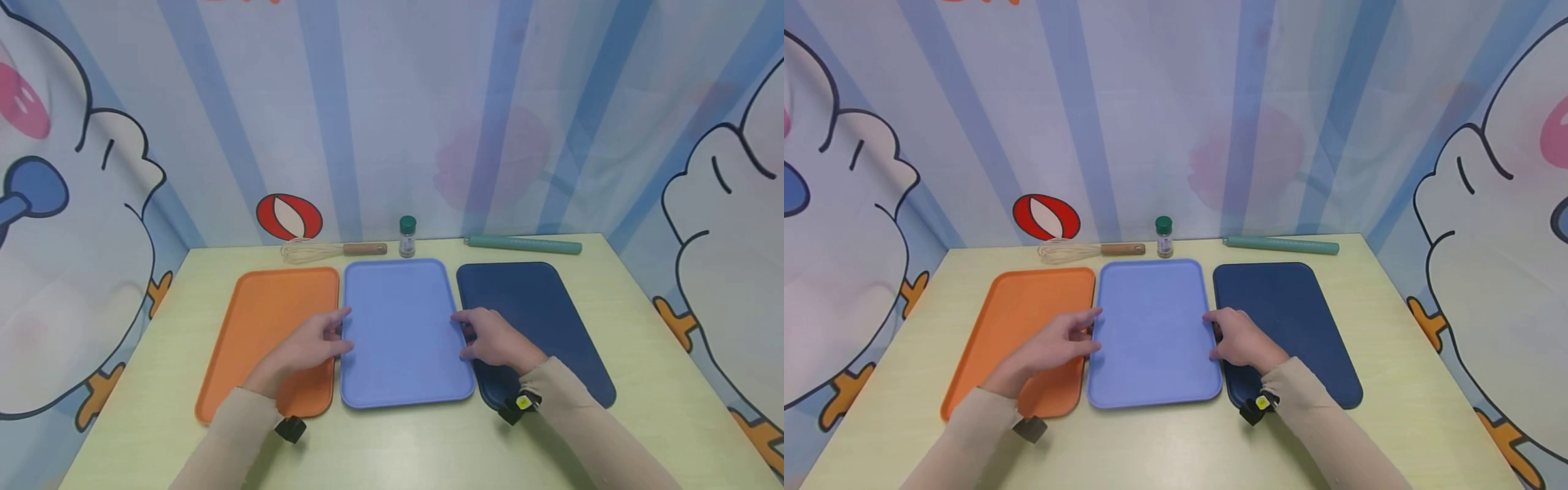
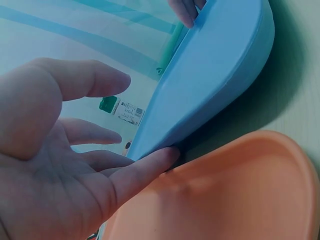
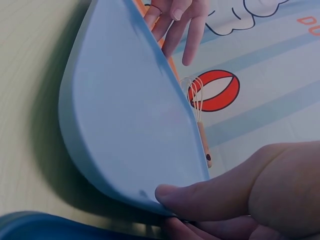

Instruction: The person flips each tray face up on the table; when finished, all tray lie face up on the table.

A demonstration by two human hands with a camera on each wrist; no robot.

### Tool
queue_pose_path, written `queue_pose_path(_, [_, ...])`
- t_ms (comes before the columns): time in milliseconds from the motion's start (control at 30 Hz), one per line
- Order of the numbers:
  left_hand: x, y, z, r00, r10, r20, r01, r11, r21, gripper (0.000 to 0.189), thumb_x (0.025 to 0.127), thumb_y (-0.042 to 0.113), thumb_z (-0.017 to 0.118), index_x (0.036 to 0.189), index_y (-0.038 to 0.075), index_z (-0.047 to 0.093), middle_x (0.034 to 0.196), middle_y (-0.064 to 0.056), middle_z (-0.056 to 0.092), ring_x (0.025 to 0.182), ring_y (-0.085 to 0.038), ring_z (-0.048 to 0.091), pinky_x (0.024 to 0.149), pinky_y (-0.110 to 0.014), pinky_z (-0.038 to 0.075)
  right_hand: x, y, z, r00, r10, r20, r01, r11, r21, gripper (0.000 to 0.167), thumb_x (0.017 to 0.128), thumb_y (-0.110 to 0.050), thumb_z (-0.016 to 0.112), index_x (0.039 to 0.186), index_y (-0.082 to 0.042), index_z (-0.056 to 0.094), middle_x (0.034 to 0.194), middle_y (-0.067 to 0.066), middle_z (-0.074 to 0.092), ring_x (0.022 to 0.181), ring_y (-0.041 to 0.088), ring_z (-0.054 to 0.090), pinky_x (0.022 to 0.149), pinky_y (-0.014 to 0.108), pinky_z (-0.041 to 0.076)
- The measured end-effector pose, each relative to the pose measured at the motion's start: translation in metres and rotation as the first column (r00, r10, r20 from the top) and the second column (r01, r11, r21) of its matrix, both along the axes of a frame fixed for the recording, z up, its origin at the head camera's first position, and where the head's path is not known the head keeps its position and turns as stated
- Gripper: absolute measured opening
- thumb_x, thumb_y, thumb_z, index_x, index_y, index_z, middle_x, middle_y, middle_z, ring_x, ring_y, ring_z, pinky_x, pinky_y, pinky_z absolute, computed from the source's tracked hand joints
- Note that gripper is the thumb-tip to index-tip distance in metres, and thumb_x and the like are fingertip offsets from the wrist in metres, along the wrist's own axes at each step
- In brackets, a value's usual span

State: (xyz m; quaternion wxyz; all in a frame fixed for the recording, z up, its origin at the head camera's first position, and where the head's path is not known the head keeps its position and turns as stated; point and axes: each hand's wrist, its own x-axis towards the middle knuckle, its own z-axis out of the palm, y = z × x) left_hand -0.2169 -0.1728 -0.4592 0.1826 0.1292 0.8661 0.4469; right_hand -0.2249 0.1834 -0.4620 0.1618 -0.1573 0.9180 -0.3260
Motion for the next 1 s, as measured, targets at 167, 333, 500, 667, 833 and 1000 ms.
queue_pose_path(167, [0.0,0.001,0.001,1.0,0.009,0.003,-0.009,1.0,-0.013,0.075,0.101,0.02,0.071,0.164,0.005,0.034,0.166,-0.019,0.038,0.144,-0.039,0.049,0.114,-0.054,0.046,0.0,0.0,0.001,1.0,0.011,-0.004,-0.011,1.0,0.014,0.068,0.084,0.005,0.083,0.145,0.01,0.055,0.136,0.029,0.064,0.12,0.039,0.068,0.092,0.044,0.061])
queue_pose_path(333, [0.001,0.002,0.002,1.0,0.01,0.004,-0.01,1.0,-0.017,0.075,0.101,0.02,0.071,0.164,0.005,0.034,0.166,-0.018,0.039,0.141,-0.037,0.05,0.114,-0.054,0.047,0.0,0.001,0.003,1.0,0.017,-0.005,-0.017,1.0,0.013,0.068,0.084,0.002,0.084,0.145,0.01,0.055,0.138,0.029,0.063,0.121,0.039,0.068,0.094,0.045,0.06])
queue_pose_path(500, [0.002,0.003,0.004,1.0,0.012,0.009,-0.012,1.0,-0.025,0.075,0.101,0.02,0.072,0.164,0.006,0.034,0.166,-0.018,0.04,0.138,-0.036,0.051,0.113,-0.054,0.047,0.001,0.001,0.005,1.0,0.009,0.005,-0.009,1.0,0.012,0.07,0.084,-0.001,0.085,0.146,0.008,0.055,0.14,0.028,0.062,0.122,0.04,0.067,0.096,0.046,0.06])
queue_pose_path(667, [0.002,0.004,0.006,1.0,0.014,0.014,-0.013,0.999,-0.037,0.076,0.101,0.021,0.072,0.165,0.007,0.034,0.166,-0.017,0.04,0.139,-0.036,0.051,0.113,-0.054,0.047,0.002,0.0,0.007,1.0,0.0,0.014,0.0,1.0,0.018,0.07,0.084,-0.002,0.085,0.147,0.007,0.054,0.143,0.027,0.061,0.124,0.04,0.066,0.097,0.047,0.059])
queue_pose_path(833, [0.005,0.005,0.008,1.0,0.011,0.012,-0.011,1.0,-0.029,0.076,0.101,0.019,0.072,0.165,0.006,0.033,0.166,-0.018,0.039,0.139,-0.036,0.05,0.114,-0.054,0.047,0.003,-0.002,0.009,1.0,-0.008,0.022,0.007,0.999,0.034,0.07,0.085,-0.002,0.085,0.147,0.008,0.054,0.145,0.027,0.06,0.125,0.04,0.066,0.098,0.048,0.059])
queue_pose_path(1000, [0.007,0.006,0.008,1.0,0.015,0.006,-0.015,0.999,-0.029,0.076,0.101,0.019,0.072,0.165,0.007,0.033,0.166,-0.018,0.039,0.139,-0.037,0.05,0.114,-0.054,0.047,0.005,-0.003,0.011,1.0,-0.01,0.029,0.008,0.999,0.045,0.07,0.086,-0.002,0.084,0.148,0.008,0.053,0.145,0.027,0.06,0.125,0.04,0.066,0.098,0.048,0.058])
